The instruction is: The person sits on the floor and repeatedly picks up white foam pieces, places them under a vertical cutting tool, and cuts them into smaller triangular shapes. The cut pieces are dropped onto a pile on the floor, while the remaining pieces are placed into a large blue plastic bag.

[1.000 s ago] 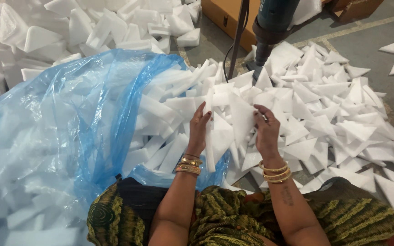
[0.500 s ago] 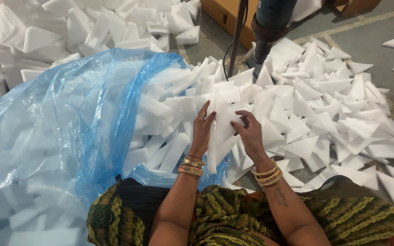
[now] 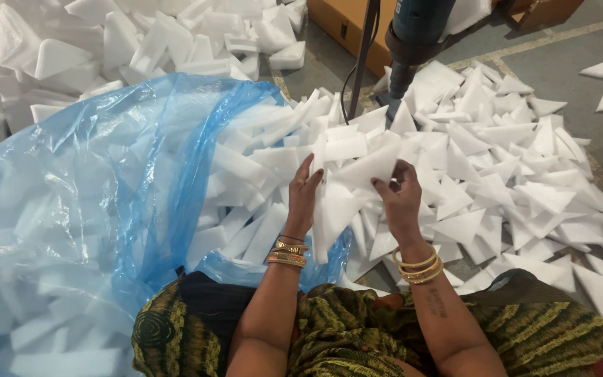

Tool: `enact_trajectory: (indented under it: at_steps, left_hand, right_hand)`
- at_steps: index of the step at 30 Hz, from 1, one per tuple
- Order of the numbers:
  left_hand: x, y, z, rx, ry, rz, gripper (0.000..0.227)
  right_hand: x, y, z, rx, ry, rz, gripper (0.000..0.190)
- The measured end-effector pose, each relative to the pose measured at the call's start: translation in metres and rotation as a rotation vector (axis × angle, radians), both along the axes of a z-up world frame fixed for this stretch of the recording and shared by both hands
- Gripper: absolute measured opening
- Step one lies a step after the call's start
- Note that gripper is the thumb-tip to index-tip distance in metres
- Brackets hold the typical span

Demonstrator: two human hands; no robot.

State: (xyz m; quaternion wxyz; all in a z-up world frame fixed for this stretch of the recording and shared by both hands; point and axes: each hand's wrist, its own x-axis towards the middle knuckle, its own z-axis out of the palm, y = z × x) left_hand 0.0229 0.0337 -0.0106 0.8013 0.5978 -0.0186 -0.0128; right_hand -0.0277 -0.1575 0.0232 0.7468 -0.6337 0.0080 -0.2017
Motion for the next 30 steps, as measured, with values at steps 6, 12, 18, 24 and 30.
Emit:
enact_trajectory:
  at_steps: [6,12,18,24,30]
  left_hand:
    - [-0.002,-0.01,-0.008,-0.086,0.17,-0.038,0.056]
    - [-0.004,-0.006,-0.003,-0.105,0.043,0.013,0.053]
    - [-0.014,-0.009,0.012,0.334,0.032,0.032,0.056]
    - [-0.007,-0.011,-0.01,0.239,-0.19,0.047,0.054]
    - [-0.001,-0.002,-0.007,-0.065,0.12,-0.081,0.055]
  right_hand:
    - [-0.01,0.031,-0.015,-0.697,-0.477,-0.053,0.049]
    - [-0.019,0.038,-0.008,-0.615,-0.066,0.338,0.044]
    - [-0.004,0.026,-0.04,0.053,0.083,0.377,0.022]
    - [-0.009,0.023,-0.01,-0.287,0.29,0.257,0.04]
    - [0.008,-0.011,-0.018,-0.155,0.342,0.319,0.042]
